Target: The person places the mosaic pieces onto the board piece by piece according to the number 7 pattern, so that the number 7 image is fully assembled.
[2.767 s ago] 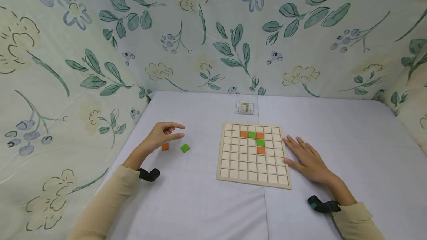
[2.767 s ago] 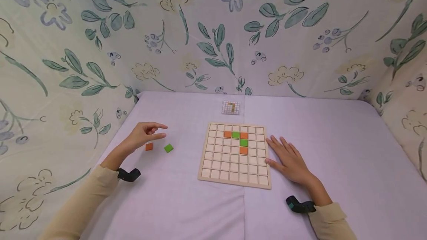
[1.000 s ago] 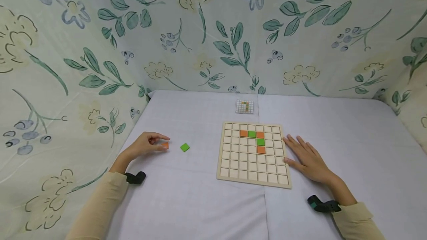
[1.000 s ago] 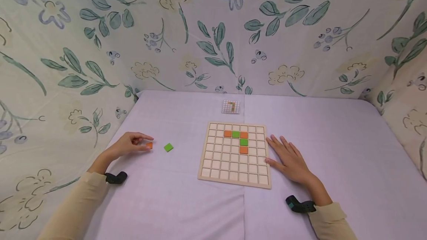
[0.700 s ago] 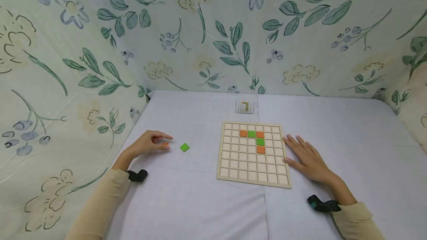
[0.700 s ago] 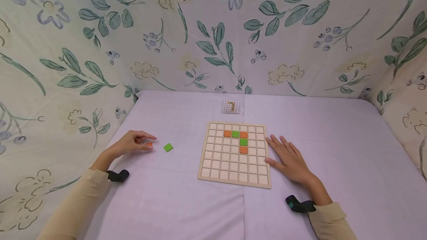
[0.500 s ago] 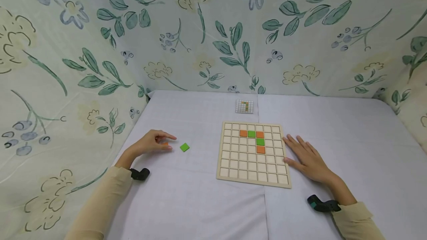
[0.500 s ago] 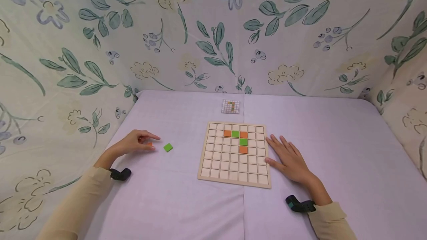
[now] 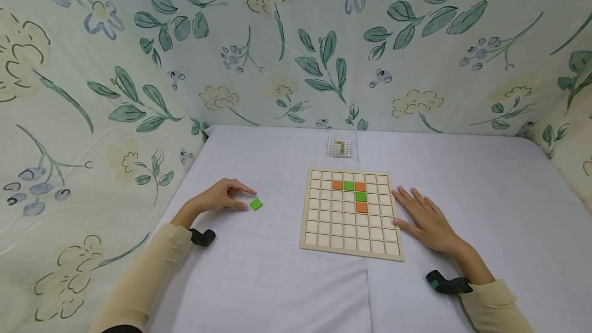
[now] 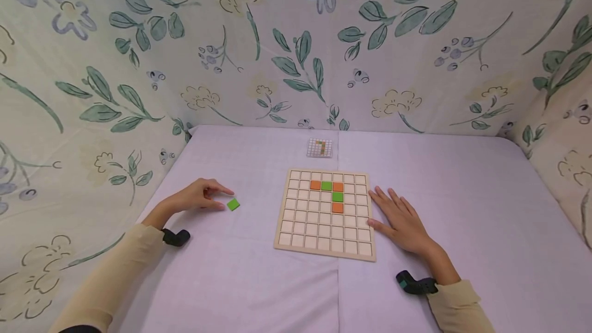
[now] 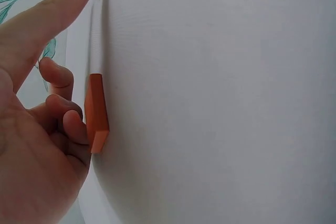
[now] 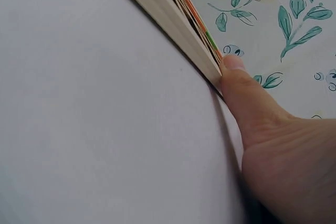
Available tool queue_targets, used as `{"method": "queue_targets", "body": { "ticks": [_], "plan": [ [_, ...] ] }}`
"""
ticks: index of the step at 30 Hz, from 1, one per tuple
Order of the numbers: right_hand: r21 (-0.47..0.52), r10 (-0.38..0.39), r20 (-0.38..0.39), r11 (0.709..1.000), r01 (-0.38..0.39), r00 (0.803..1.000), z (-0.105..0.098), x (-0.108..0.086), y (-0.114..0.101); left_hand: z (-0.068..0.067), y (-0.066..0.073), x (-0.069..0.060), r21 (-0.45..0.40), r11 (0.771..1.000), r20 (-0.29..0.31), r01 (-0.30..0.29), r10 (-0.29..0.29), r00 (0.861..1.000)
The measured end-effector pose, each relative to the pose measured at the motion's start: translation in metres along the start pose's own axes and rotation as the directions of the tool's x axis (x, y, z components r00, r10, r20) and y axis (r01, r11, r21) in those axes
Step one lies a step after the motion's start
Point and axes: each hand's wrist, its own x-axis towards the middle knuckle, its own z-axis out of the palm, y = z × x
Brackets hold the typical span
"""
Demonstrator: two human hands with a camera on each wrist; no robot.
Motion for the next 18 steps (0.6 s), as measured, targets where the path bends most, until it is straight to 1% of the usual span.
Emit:
{"method": "queue_targets", "body": {
  "ticks": [3,8,12,15,18],
  "plan": [
    [-0.001,0.003,0.000,1.000,-0.003,1.000,0.0005,0.0002,0.0002,0.0007,0.0002,0.0036,0.005,1.000,0.031,0.005,-0.005,1.000],
    [0.000,0.005,0.001,1.000,-0.005,1.000,0.0008,0.0003,0.0001,0.0023,-0.0007,0.0072,0.027,1.000,0.066,0.007,-0.009,0.998],
    [0.002,0.004,0.000,1.000,-0.004,1.000,0.0007,0.0000,-0.0001,0.0032,0.0002,0.0075,0.040,0.999,0.071,0.017,-0.020,0.997],
    [0.004,0.004,-0.001,1.000,-0.004,1.000,0.0004,-0.0001,-0.0005,0.0033,0.0012,0.0072,0.040,0.999,0.074,0.008,-0.011,0.997],
    [0.005,0.004,-0.001,1.000,-0.004,1.000,-0.0001,-0.0001,-0.0011,0.0033,0.0015,0.0073,0.043,0.999,0.092,-0.005,0.001,0.996]
  ]
}}
